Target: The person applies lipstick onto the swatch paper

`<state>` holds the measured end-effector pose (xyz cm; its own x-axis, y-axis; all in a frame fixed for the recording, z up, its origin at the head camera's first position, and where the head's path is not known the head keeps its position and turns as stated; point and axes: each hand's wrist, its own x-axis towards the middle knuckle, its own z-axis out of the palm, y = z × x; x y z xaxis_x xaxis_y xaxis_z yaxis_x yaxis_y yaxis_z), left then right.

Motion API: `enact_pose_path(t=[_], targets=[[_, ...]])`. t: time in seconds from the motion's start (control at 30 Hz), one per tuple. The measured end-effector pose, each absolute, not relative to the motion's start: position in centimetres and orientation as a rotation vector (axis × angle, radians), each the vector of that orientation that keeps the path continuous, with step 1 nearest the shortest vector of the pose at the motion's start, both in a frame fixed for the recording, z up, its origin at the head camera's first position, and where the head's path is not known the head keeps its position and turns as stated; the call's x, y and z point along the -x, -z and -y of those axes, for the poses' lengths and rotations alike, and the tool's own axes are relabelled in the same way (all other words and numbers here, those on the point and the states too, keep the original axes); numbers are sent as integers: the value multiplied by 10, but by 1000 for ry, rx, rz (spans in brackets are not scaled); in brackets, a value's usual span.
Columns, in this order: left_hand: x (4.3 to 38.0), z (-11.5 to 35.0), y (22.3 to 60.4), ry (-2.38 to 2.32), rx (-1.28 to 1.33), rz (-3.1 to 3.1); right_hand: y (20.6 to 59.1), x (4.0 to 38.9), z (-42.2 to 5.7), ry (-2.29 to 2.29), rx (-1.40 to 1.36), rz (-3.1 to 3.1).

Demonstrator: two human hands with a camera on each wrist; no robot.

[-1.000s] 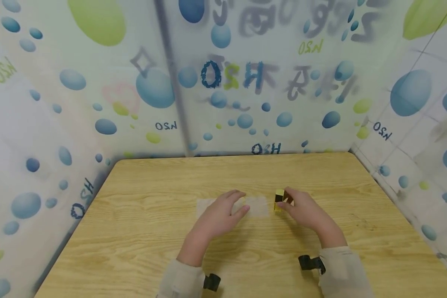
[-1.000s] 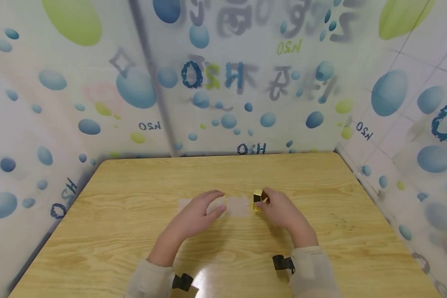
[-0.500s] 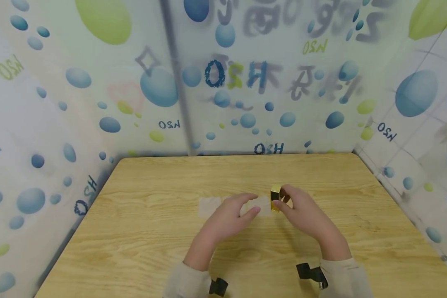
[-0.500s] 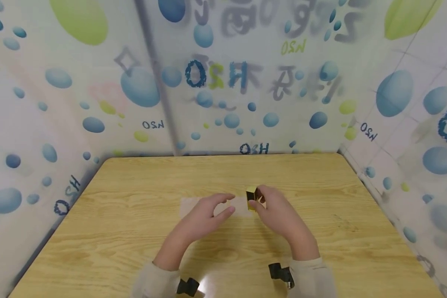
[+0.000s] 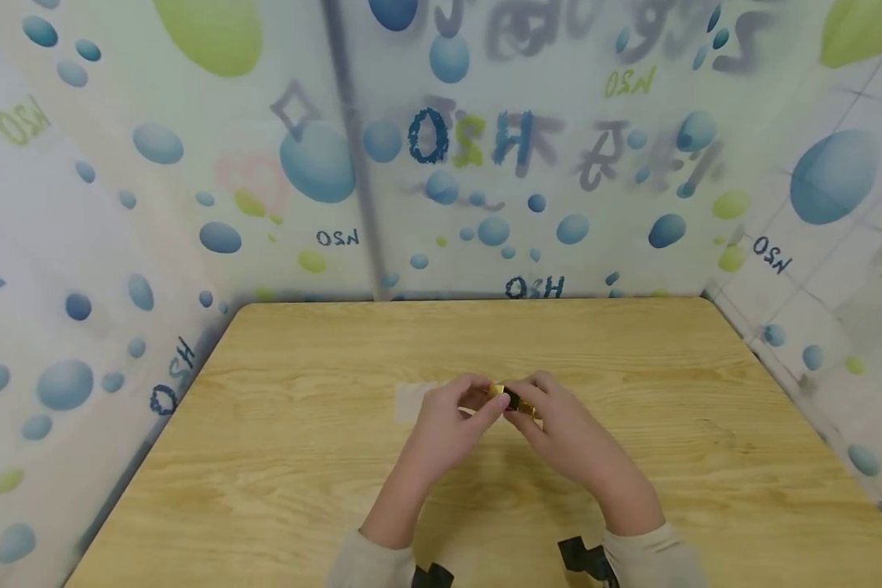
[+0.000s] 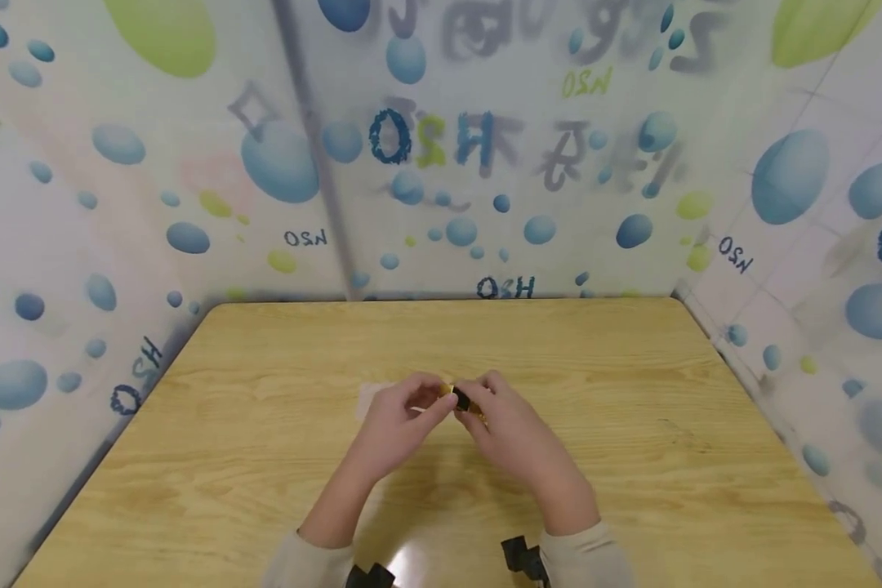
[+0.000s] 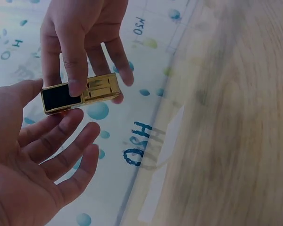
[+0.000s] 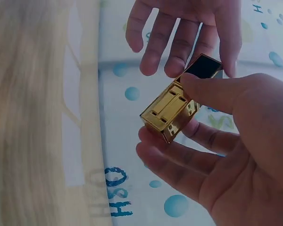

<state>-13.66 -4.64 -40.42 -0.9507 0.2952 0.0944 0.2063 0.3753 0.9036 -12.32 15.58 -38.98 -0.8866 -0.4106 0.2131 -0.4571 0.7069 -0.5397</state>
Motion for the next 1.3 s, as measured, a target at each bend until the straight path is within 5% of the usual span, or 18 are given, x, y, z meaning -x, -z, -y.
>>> enact_pose_path(t=[0.4, 1.3], targets=[[138, 68, 419, -1686, -632, -2396, 395, 125, -146, -1080, -517, 2944], [144, 67, 408, -1824, -743, -2337, 394, 128, -151, -1063, -984, 2468]])
